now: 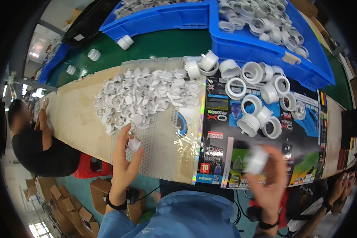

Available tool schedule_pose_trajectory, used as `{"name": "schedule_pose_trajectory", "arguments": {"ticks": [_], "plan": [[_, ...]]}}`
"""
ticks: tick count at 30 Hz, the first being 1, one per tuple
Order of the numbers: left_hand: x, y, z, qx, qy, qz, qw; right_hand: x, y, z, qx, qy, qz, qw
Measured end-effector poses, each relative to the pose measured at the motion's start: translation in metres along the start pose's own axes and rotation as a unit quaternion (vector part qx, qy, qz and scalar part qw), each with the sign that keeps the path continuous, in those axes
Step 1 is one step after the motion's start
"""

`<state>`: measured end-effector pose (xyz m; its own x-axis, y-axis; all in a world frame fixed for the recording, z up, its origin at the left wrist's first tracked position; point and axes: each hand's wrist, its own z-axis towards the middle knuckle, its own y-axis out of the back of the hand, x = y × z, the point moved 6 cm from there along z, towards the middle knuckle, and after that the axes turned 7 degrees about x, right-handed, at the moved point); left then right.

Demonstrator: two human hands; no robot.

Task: Assembling plastic housings and electronic components into small white cylindrical units at a factory workstation.

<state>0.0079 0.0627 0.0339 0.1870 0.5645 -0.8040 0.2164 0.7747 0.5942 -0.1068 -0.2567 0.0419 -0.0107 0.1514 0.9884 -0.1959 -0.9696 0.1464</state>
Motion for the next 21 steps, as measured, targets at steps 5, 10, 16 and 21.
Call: {"name": "schedule_pose_trajectory", "arguments": {"ticks": [5, 10, 16, 21], "plan": [[0.0, -0.065, -0.006, 0.167, 0.114, -0.611, 0.765, -0.002, -0.089, 0.002, 0.193, -0.006, 0.167, 0.967], [-0.028, -0.116, -0.011, 0.168, 0.129, -0.71, 0.672, 0.004, -0.1, 0.008, 0.153, 0.056, 0.076, 0.984], [-0.044, -0.114, -0.01, 0.229, 0.098, -0.663, 0.706, -0.012, -0.098, 0.008, 0.123, 0.023, 0.063, 0.99], [-0.048, -0.111, -0.013, 0.245, 0.088, -0.642, 0.721, -0.012, -0.096, 0.009, 0.124, 0.01, 0.052, 0.991]]}}
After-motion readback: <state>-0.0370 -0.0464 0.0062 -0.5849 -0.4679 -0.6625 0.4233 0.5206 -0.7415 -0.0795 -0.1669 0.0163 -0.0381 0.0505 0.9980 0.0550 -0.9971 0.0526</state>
